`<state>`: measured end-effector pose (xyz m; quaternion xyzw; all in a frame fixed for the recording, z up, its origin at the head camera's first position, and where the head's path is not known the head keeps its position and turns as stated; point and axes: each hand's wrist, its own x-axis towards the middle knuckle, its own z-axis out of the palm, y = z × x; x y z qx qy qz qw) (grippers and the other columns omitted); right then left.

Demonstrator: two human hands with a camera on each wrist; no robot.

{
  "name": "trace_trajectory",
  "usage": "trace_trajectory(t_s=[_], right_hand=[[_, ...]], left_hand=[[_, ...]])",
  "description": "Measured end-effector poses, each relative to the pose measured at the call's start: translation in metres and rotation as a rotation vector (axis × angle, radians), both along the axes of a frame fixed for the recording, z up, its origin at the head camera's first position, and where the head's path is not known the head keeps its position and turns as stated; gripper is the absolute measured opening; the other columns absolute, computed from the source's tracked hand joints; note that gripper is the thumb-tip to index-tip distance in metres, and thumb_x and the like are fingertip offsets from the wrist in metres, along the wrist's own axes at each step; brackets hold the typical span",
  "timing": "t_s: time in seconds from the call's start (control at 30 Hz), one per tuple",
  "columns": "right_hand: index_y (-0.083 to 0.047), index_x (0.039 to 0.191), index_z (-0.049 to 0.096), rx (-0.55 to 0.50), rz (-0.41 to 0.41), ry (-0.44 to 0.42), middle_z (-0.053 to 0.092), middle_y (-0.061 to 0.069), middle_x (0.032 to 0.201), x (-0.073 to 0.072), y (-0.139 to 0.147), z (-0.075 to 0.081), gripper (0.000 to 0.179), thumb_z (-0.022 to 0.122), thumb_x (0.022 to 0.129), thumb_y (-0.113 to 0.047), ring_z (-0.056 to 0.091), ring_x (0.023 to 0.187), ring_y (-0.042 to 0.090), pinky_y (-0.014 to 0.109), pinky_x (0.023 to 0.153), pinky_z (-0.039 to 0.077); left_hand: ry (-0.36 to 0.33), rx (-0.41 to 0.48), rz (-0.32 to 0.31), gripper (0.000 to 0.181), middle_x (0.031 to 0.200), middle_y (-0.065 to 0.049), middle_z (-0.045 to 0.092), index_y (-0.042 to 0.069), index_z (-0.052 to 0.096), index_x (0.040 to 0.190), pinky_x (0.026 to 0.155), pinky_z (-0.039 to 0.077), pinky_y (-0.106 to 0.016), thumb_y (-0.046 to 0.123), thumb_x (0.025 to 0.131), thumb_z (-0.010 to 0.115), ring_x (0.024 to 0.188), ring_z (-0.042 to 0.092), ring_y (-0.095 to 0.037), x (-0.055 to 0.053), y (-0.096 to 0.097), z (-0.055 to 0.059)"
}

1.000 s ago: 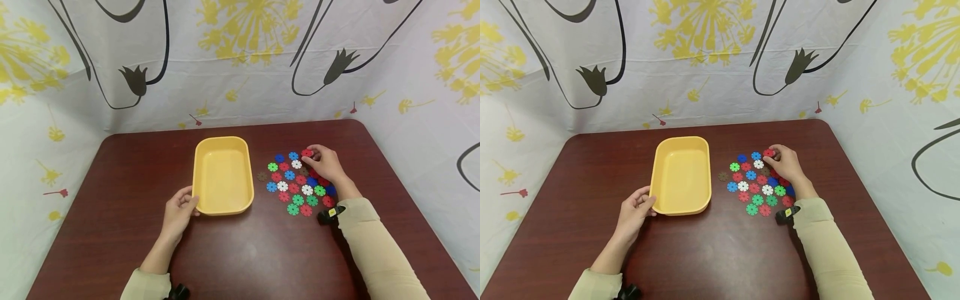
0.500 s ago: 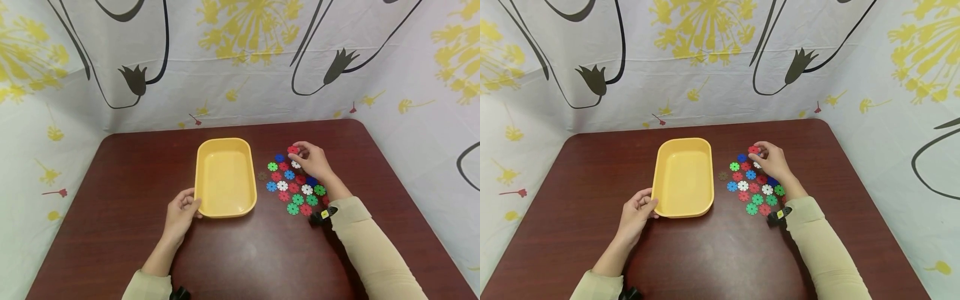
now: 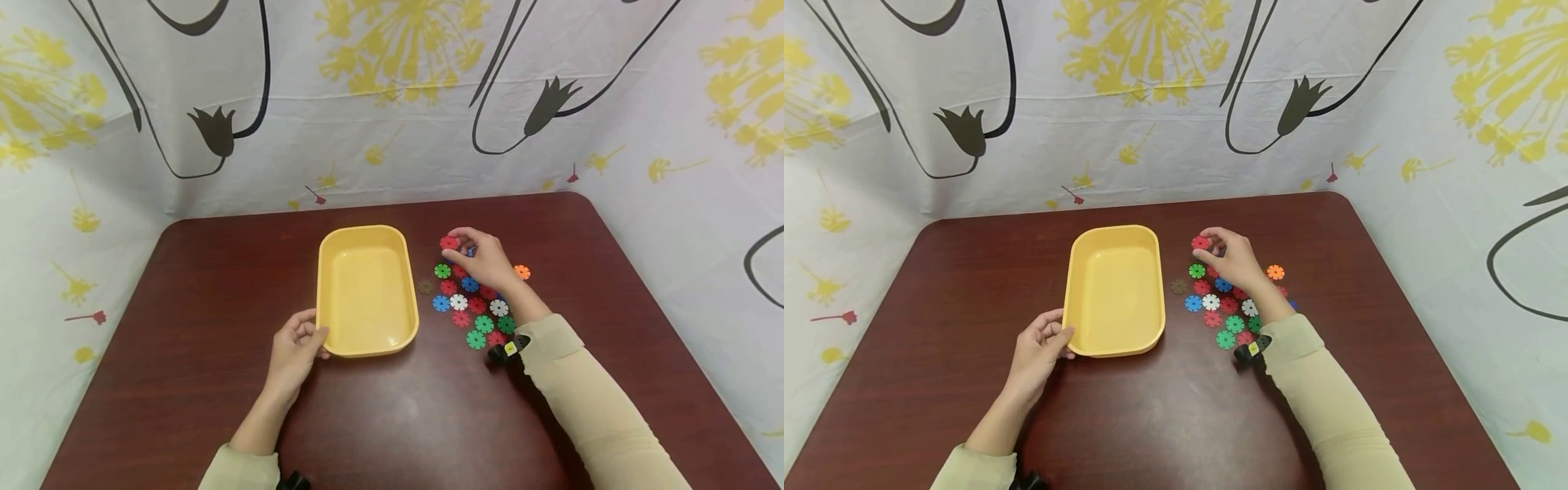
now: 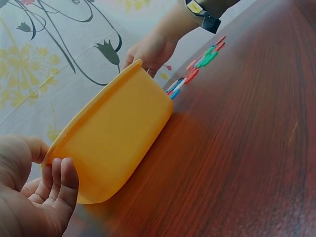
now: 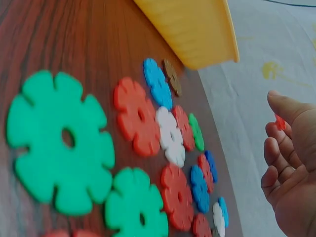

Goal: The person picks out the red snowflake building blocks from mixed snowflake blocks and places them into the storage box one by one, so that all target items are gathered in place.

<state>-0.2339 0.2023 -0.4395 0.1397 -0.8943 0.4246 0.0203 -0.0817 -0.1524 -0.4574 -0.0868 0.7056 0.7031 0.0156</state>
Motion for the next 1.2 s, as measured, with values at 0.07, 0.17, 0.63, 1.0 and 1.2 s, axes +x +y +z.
trace_trajectory(t_s=[0.07,0.17,0.63,1.0,1.2], right_hand=[[-0.01,0.127,0.064,-0.012,0.01,0.001,0.066,0.006,0.095,-0.001,-0.005,0.0,0.041,0.074,0.094,-0.032,0.057,0.083,0.021,0.03,0.064,0.048],[-0.009,0.127,0.064,-0.022,0.023,0.0,0.066,0.006,0.095,-0.002,-0.01,-0.001,0.04,0.074,0.094,-0.03,0.058,0.084,0.02,0.029,0.067,0.051],[-0.007,0.125,0.065,-0.034,0.097,0.016,0.065,0.007,0.093,0.001,-0.033,0.005,0.039,0.076,0.093,-0.026,0.058,0.084,0.02,0.032,0.065,0.049],[-0.008,0.124,0.066,-0.065,0.13,0.025,0.066,0.005,0.092,-0.002,-0.051,0.005,0.036,0.076,0.093,-0.024,0.06,0.083,0.019,0.033,0.066,0.051],[-0.007,0.122,0.067,-0.077,0.148,0.042,0.065,0.006,0.091,-0.006,-0.062,0.007,0.034,0.077,0.092,-0.02,0.06,0.081,0.019,0.033,0.067,0.052]], left_hand=[[-0.002,0.0,0.0,0.04,0.081,-0.006,0.057,-0.004,0.052,0.133,0.057,0.059,-0.024,-0.005,0.095,0.063,0.061,0.06,-0.01,0.0,0.0,-0.001],[-0.003,0.004,-0.001,0.039,0.081,-0.006,0.057,-0.004,0.052,0.133,0.057,0.059,-0.024,-0.004,0.095,0.063,0.061,0.06,-0.01,0.0,0.001,-0.002],[-0.02,0.011,-0.015,0.04,0.082,-0.008,0.058,-0.003,0.051,0.133,0.057,0.059,-0.024,-0.004,0.095,0.062,0.062,0.06,-0.012,0.003,0.004,-0.002],[-0.018,0.027,-0.024,0.039,0.081,-0.008,0.058,-0.002,0.051,0.133,0.057,0.058,-0.024,-0.005,0.095,0.061,0.062,0.06,-0.011,0.004,0.005,-0.002],[-0.014,0.025,-0.027,0.04,0.082,-0.009,0.058,-0.002,0.051,0.133,0.057,0.058,-0.024,-0.005,0.095,0.061,0.062,0.06,-0.012,0.004,0.005,-0.002]])
